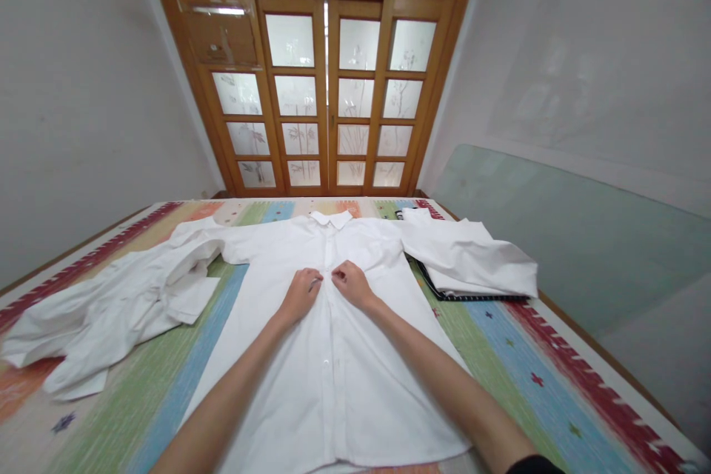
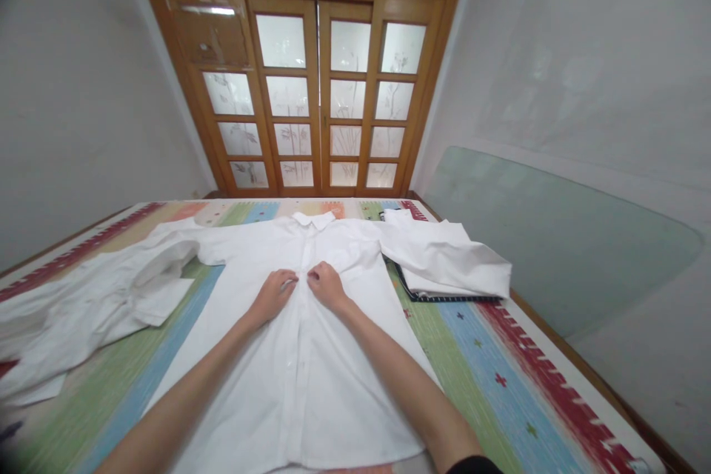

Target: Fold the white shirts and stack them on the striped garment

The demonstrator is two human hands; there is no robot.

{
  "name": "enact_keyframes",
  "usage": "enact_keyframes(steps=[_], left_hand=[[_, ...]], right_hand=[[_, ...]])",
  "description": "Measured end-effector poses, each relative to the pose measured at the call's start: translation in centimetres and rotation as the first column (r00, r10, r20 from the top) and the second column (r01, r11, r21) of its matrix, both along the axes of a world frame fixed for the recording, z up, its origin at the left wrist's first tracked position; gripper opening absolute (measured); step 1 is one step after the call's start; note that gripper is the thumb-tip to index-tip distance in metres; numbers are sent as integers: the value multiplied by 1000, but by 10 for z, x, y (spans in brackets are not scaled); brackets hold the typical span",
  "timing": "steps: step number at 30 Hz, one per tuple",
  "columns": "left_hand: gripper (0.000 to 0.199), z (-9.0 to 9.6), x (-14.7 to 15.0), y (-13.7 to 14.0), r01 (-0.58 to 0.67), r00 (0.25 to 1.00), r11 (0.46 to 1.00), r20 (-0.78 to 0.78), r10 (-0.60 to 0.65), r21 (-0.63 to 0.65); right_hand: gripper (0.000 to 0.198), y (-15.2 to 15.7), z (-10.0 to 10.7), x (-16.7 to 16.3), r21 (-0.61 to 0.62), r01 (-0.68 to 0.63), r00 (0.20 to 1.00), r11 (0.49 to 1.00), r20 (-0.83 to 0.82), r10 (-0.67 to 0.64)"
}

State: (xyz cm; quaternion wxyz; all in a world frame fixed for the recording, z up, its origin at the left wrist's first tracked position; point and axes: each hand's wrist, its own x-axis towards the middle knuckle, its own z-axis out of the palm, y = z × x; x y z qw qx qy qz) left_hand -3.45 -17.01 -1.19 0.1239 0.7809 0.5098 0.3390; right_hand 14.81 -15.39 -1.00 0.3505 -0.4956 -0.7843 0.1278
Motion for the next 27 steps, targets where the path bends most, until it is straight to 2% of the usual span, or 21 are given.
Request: enact_keyframes(steps=[3,5,8,14,20,22,24,25,27], left_hand=[[37,-8,-16,-30,106,974,993,-208,-94,49],[45,-11,-25,-55,170,925,984,-353,-139,57],[54,-10,-30,-91,240,857,969,-481,-185,55],[73,8,-24,-150,369,796,929,-504,-336,-37],[101,34,-26,-181,427,739,871,-462,-491,-242],[106,41,-28,-187,432,732,858,-449,-513,-277],[102,46,-29,-194,446,745,860,-430,-510,-248],[93,47,-28,-198,448,759,868,-420,-497,-215],[57,46,-23,-204,443,779,884,-423,-463,-150]], right_hand=[[29,-32,-3,17,108,-172,969,979,200,148],[42,-57,-4,29,109,-260,922,959,322,213],[50,-95,-2,44,64,-311,872,948,417,258],[75,-165,11,57,-32,-436,804,899,436,405],[87,-207,29,68,-109,-501,736,859,470,488],[84,-214,33,68,-82,-510,731,856,484,481],[67,-220,32,65,-51,-498,734,866,506,452],[54,-223,30,62,-43,-493,727,869,527,439],[27,-225,23,57,-34,-500,696,865,578,426]])
